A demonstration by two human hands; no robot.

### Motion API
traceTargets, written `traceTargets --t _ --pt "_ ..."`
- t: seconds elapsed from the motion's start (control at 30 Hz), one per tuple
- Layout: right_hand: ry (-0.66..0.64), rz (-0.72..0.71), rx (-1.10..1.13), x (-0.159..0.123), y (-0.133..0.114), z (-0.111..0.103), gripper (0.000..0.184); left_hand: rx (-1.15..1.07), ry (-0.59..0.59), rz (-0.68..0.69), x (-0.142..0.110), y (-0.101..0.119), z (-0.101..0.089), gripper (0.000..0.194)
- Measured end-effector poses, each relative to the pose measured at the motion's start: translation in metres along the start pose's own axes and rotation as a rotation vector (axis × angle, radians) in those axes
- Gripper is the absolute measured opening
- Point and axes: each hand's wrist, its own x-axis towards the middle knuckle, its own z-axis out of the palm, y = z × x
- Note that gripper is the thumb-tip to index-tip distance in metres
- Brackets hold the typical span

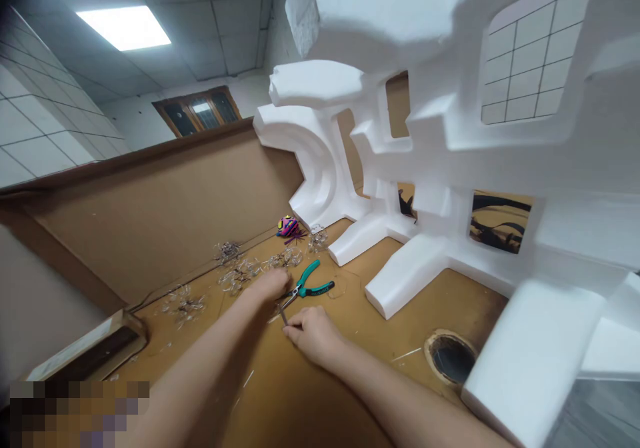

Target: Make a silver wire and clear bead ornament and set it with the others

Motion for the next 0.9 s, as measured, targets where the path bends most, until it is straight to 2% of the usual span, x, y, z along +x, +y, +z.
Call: traceTargets --t 0.13,0.2,0.27,0.37,0.47,0.57,0.7,0.9 --pt "0.017 0.022 0.065 0.003 0.003 0.0 0.021 -0.099 0.081 -0.045 -0.019 -0.018 -0.008 0.026" --pt "0.041 0.046 0.175 0.005 0.004 -0.001 0.021 -0.208 0.166 -0.074 -0.032 -0.027 -0.013 0.013" --pt "0.041 0.09 0.299 0.007 0.004 -0.003 0.023 -0.362 0.264 -0.096 -0.049 -0.028 -0.012 0.011" --pt "-0.022 0.145 0.366 0.007 0.005 -0.007 0.029 -0.675 0.373 -0.101 -0.082 -0.01 0.005 0.008" --pt "-0.103 0.174 0.365 0.005 0.003 -0.01 0.039 -0.986 0.4 -0.08 -0.112 0.02 0.032 0.018" --pt "-0.177 0.187 0.361 0.001 -0.001 -0.011 0.045 -1.191 0.433 -0.075 -0.131 0.042 0.052 0.024" --pt "-0.21 0.168 0.317 -0.005 -0.008 -0.01 0.043 -1.306 0.455 -0.046 -0.142 0.05 0.059 0.022" --pt "-0.132 0.102 0.234 -0.006 -0.012 -0.01 0.039 -1.265 0.479 -0.002 -0.141 0.056 0.064 0.016"
